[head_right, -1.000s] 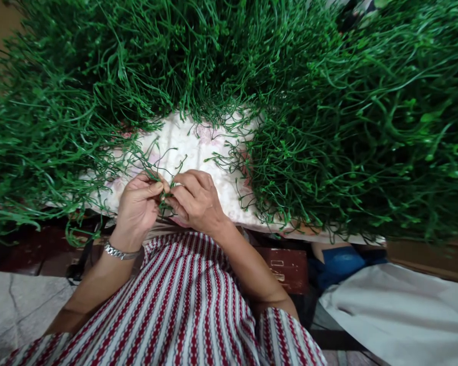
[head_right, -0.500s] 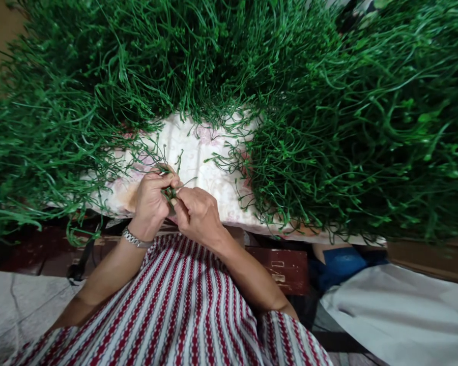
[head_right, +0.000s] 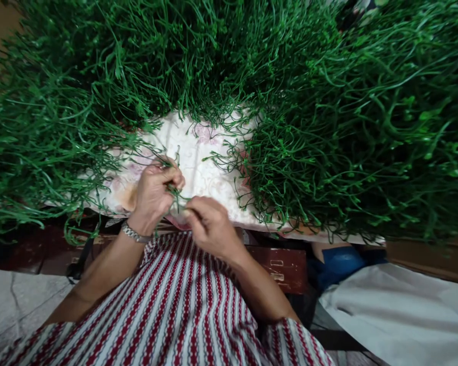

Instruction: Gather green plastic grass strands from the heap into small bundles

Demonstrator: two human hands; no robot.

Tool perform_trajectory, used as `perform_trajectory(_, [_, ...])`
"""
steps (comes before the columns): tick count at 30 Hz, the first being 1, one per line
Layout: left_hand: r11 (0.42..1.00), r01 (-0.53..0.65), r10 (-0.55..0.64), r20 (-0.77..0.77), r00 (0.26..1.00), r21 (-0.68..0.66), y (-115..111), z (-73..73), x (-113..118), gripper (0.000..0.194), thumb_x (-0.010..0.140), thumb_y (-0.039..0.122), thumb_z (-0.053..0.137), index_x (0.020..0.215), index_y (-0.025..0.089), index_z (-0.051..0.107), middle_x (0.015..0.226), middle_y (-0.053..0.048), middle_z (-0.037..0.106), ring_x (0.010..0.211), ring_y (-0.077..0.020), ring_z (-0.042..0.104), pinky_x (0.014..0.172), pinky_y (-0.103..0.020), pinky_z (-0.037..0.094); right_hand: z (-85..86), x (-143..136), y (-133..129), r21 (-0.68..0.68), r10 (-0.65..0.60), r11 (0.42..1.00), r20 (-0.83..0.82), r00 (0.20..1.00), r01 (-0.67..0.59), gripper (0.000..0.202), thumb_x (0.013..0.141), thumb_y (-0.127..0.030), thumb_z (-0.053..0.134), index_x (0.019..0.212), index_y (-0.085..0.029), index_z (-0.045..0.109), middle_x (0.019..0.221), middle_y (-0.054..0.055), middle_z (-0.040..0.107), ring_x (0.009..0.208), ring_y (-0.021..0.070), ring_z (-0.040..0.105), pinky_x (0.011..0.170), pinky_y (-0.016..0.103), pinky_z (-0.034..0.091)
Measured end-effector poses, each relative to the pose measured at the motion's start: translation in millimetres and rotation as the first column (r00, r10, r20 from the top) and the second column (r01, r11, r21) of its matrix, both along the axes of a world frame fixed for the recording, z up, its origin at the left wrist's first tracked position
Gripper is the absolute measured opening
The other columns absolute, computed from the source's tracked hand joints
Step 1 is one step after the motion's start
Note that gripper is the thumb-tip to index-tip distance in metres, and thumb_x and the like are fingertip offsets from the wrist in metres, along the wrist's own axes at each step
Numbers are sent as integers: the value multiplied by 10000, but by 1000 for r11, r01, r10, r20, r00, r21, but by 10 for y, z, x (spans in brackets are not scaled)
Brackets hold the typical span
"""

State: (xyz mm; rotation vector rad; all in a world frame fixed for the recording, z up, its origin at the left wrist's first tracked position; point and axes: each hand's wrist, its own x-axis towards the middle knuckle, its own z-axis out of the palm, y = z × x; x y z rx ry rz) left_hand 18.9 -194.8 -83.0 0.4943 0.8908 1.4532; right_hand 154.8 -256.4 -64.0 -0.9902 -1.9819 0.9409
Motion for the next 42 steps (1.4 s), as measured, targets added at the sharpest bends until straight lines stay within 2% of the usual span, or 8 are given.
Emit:
perform_trajectory(8, [985, 140, -141, 1, 990, 97, -83, 30, -84, 168, 636, 181, 681, 719, 176, 535, 511, 32, 536, 478, -90, 483, 501, -222, 378, -57, 159, 278, 110, -198, 974, -23, 980, 199, 71, 896, -161, 424, 893, -187, 490, 737, 0, 528, 638, 101, 496, 607, 227, 392])
perform_trajectory(14, [995, 67, -73, 71, 995, 74, -98, 28, -89, 202, 602, 110, 675, 724, 175, 529, 574, 34, 568, 506, -76, 505, 522, -195, 386, -150, -35, 291, 120, -43, 992, 63, 997, 35, 360, 861, -414, 520, 1108, -154, 497, 897, 57, 569, 769, 153, 525, 683, 279, 430])
perform_trajectory(17, [995, 61, -67, 81, 994, 75, -123, 19, -60, 165, 623, 92, 650, 699, 166, 525, 556, 29, 560, 521, -74, 509, 544, -187, 399, -195, -112, 291, 169, -110, 982, 144, 983, 85, 389, 806, -454, 590, 1027, -143, 519, 853, 57, 546, 788, 175, 507, 687, 294, 430])
perform_trajectory(23, [998, 64, -63, 97, 993, -5, -150, 13, -30, 136, 635, 101, 624, 716, 158, 530, 550, 19, 566, 522, -81, 515, 490, -178, 370, -303, -223, 300, 295, -210, 943, 169, 963, 153, 181, 895, -248, 450, 727, -183, 461, 667, 7, 412, 655, 146, 430, 590, 260, 376])
perform_trajectory(31, [994, -103, 104, 22, 994, -25, 91, 15, -68, 136, 633, 90, 591, 650, 160, 476, 435, 69, 444, 384, -45, 374, 428, -187, 302, -280, -248, -13, 308, -22, 951, 139, 990, -22, 266, 887, -174, 406, 623, -189, 368, 601, -14, 362, 569, 112, 366, 524, 245, 295])
perform_trajectory(34, [1000, -25, 26, -57, 998, 17, 122, 44, -74, 136, 621, 95, 600, 678, 160, 495, 454, 58, 478, 391, -56, 397, 417, -193, 299, -185, -145, -58, 227, 37, 971, 183, 982, -79, 286, 906, -208, 407, 622, -182, 381, 616, -11, 365, 577, 107, 370, 534, 237, 306])
perform_trajectory(38, [990, 140, -142, -149, 979, -20, 8, 99, -104, 117, 629, 135, 605, 722, 149, 534, 488, 32, 527, 419, -71, 446, 407, -185, 295, 48, 138, 18, 250, -40, 965, 423, 905, -74, 225, 905, -239, 430, 692, -168, 454, 704, 31, 460, 669, 139, 411, 619, 267, 345])
perform_trajectory(42, [981, 184, -194, -264, 945, -60, -114, 177, -186, 155, 601, 130, 608, 748, 140, 563, 521, 31, 531, 413, -59, 438, 375, -166, 235, 220, 332, 48, 324, -194, 945, 677, 710, -51, 127, 871, -171, 441, 761, -164, 505, 770, 58, 526, 726, 182, 441, 672, 313, 352])
